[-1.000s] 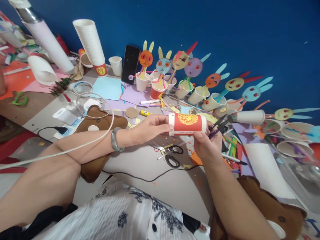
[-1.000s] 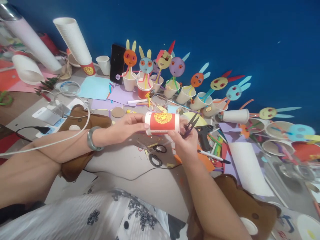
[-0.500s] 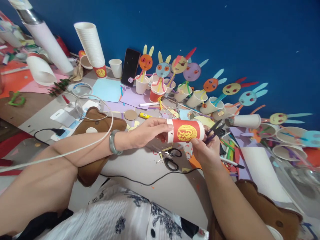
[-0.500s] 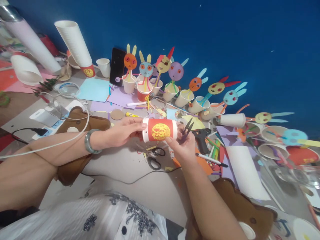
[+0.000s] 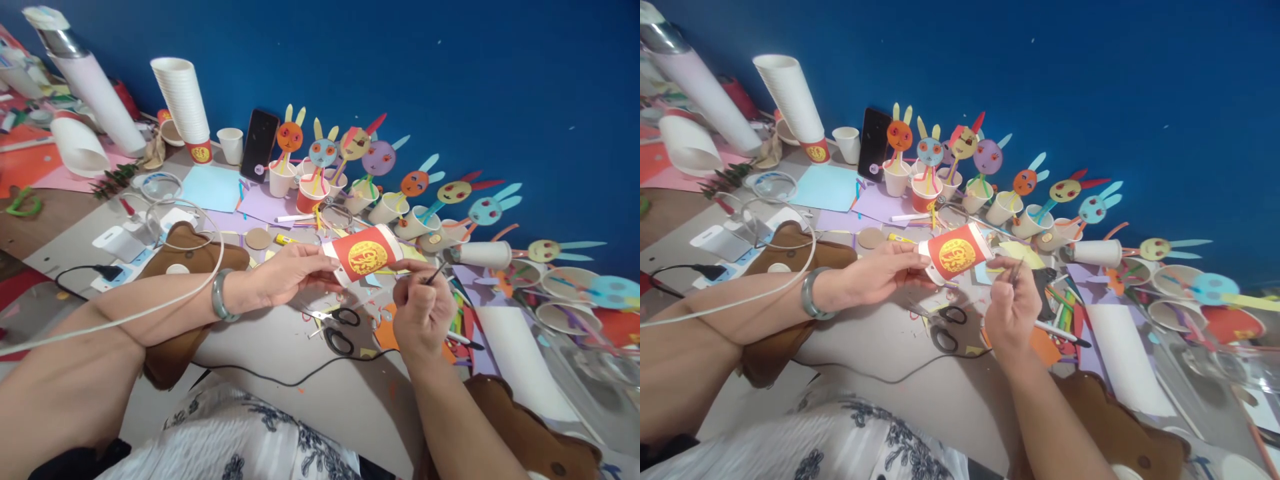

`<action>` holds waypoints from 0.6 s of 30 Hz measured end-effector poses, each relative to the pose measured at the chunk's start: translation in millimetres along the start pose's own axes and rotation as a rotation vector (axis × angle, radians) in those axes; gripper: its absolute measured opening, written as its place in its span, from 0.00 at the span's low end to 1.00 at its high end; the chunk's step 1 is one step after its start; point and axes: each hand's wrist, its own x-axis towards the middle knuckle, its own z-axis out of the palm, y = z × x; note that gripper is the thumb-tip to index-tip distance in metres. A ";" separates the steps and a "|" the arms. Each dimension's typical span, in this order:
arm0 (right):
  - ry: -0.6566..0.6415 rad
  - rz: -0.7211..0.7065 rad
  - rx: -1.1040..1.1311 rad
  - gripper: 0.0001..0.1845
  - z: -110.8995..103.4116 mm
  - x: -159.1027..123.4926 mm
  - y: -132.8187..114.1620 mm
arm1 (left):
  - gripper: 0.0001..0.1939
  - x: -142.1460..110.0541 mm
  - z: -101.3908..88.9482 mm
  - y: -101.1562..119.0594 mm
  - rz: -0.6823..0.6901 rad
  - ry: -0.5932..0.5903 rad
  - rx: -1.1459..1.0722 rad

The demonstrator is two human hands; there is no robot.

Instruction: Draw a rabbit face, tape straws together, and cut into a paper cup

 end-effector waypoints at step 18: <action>-0.184 -0.526 -0.546 0.07 7.5 -16.2 -40.5 | 0.12 -1.6 4.1 -2.9 0.055 0.055 -0.085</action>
